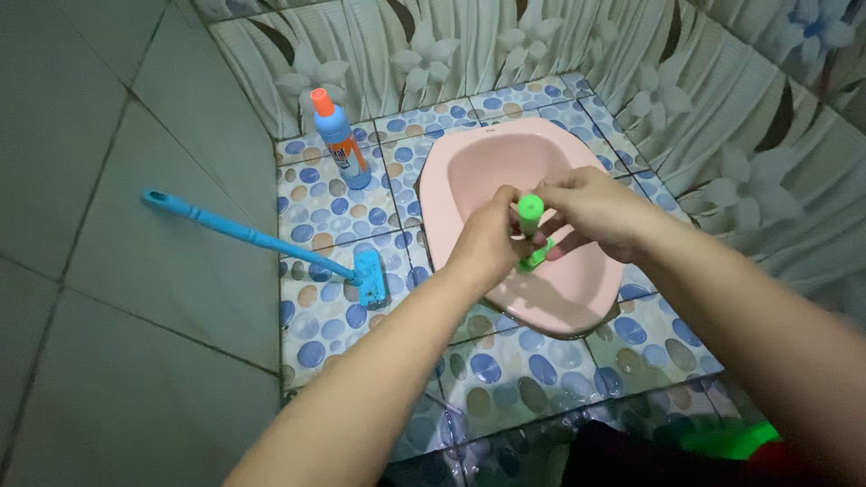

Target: The person scrubs a pink squat toilet with a green toilet brush, periodically scooping water from a green bucket with a red scoop and pouring it into the bowl to rinse. The person continues scrubbing the interior surfaces of the toilet throughout the clip.

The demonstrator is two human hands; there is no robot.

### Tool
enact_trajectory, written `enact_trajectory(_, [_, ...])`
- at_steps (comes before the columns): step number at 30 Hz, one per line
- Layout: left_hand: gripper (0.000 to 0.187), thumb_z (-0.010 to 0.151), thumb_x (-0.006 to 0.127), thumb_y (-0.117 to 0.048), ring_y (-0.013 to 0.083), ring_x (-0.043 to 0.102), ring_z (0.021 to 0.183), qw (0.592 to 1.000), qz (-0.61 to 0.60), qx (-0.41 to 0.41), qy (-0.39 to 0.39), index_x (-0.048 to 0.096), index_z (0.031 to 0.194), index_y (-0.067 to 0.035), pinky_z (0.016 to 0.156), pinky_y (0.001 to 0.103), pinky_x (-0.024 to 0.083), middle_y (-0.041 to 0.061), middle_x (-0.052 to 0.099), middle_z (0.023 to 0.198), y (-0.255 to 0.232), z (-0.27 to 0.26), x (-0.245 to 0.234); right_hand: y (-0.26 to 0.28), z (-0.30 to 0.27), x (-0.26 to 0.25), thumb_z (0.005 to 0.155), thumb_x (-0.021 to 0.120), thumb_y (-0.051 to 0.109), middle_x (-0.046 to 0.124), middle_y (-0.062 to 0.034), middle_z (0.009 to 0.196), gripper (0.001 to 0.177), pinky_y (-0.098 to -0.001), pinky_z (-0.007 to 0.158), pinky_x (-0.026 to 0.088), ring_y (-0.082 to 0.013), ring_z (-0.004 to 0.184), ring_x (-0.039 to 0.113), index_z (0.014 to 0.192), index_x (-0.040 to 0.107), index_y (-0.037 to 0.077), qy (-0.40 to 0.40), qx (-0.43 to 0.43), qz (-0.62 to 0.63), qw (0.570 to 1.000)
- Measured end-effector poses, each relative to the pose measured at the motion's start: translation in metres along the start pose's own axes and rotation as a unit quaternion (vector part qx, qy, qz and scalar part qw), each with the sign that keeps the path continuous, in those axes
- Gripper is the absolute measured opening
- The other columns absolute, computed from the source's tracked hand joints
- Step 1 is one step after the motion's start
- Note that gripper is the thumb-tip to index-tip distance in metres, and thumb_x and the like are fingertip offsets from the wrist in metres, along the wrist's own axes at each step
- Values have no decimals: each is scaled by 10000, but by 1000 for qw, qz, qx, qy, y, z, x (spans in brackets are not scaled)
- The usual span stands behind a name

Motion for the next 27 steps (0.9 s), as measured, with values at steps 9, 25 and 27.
enact_trajectory(9, [612,792,758,3,259,771,963,999,-30,-27,34,478,1333,-61,818,374,595,146,774,1011,0,-2,17,-35,23,-9,862,741,300,679,-99,851,330,-391,582,627,-192,674,649,986,684,-1,14,30,3,999])
enact_trajectory(25, [974,724,858,-129,386,705,1080,999,33,25,16,333,1541,-54,894,440,559,223,713,1131,-22,-9,20,-73,46,-21,849,717,274,677,-106,812,310,-382,606,622,-200,632,655,992,645,8,21,75,-7,997])
enact_trajectory(27, [1001,715,851,-125,389,697,1102,999,21,47,5,311,1554,-47,917,442,556,223,707,1171,-26,-9,19,-75,48,-23,837,717,264,685,-111,816,311,-377,598,624,-211,630,663,997,647,7,18,71,-3,997])
Point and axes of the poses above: each hand's wrist, its own z-axis towards the middle knuckle, its own x-axis out of the palm, y = z × x, the point moved 6 cm from there along z, towards the middle knuckle
